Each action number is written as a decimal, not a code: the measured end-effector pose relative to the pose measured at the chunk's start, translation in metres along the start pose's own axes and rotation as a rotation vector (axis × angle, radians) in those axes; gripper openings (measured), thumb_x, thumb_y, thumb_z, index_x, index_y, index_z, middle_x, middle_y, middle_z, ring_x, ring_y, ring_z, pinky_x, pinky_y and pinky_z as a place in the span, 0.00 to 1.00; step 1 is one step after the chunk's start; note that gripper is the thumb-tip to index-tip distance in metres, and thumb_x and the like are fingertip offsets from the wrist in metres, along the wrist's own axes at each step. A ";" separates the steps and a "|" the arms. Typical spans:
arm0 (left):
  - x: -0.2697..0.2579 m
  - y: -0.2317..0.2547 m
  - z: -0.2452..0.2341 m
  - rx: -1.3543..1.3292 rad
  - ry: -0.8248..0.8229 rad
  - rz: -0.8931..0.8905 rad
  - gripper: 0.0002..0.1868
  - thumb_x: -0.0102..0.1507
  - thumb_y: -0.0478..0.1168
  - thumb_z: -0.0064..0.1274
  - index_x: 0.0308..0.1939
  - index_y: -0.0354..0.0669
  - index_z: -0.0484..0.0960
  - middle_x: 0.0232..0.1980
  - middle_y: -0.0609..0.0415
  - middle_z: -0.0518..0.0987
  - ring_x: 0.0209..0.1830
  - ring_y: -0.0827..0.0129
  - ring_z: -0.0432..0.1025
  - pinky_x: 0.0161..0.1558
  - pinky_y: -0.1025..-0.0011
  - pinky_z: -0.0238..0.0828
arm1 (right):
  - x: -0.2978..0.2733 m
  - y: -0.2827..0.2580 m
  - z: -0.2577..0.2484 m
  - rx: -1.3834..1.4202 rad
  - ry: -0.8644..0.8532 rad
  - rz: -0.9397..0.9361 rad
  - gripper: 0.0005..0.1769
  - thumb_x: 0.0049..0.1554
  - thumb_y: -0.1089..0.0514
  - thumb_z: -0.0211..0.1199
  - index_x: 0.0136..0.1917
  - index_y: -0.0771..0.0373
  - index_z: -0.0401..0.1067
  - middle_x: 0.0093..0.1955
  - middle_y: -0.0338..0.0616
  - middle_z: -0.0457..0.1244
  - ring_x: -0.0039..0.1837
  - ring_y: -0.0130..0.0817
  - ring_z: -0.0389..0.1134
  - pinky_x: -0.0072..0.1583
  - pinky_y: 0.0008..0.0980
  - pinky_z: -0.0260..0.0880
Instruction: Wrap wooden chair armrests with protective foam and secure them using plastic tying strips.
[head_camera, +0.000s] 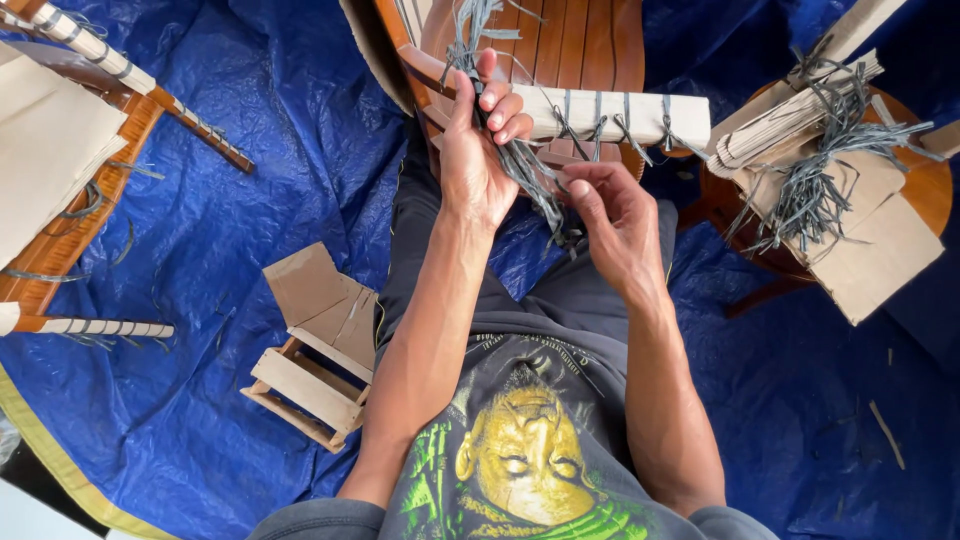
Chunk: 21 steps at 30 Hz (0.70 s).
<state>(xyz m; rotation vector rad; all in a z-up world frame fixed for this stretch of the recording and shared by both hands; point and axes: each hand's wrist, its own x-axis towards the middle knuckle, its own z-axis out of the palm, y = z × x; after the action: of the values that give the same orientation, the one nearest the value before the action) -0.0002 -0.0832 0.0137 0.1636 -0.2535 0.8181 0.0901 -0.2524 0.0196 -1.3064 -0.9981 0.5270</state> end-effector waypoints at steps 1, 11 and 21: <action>0.000 0.000 0.001 -0.001 -0.003 -0.001 0.21 0.77 0.52 0.37 0.62 0.38 0.70 0.34 0.61 0.66 0.30 0.78 0.60 0.35 0.80 0.61 | 0.000 0.000 0.000 -0.001 0.001 -0.003 0.12 0.68 0.59 0.58 0.60 0.69 0.71 0.51 0.36 0.70 0.54 0.19 0.69 0.57 0.20 0.68; -0.007 0.006 -0.004 0.007 0.016 0.021 0.22 0.76 0.53 0.39 0.61 0.39 0.70 0.35 0.61 0.66 0.31 0.78 0.61 0.35 0.80 0.62 | -0.010 0.012 -0.006 -0.216 -0.084 0.100 0.13 0.68 0.55 0.62 0.50 0.69 0.76 0.38 0.33 0.64 0.42 0.17 0.61 0.44 0.21 0.62; -0.003 0.020 -0.021 0.063 0.025 0.069 0.20 0.77 0.50 0.38 0.62 0.38 0.70 0.32 0.62 0.64 0.29 0.79 0.60 0.33 0.80 0.60 | -0.026 0.006 -0.029 -0.140 0.098 0.118 0.12 0.69 0.55 0.58 0.49 0.66 0.75 0.35 0.31 0.62 0.37 0.17 0.58 0.40 0.20 0.57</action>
<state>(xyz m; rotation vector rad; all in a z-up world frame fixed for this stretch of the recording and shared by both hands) -0.0134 -0.0670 -0.0063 0.2047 -0.2110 0.8966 0.1027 -0.2879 0.0075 -1.5087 -0.8929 0.4845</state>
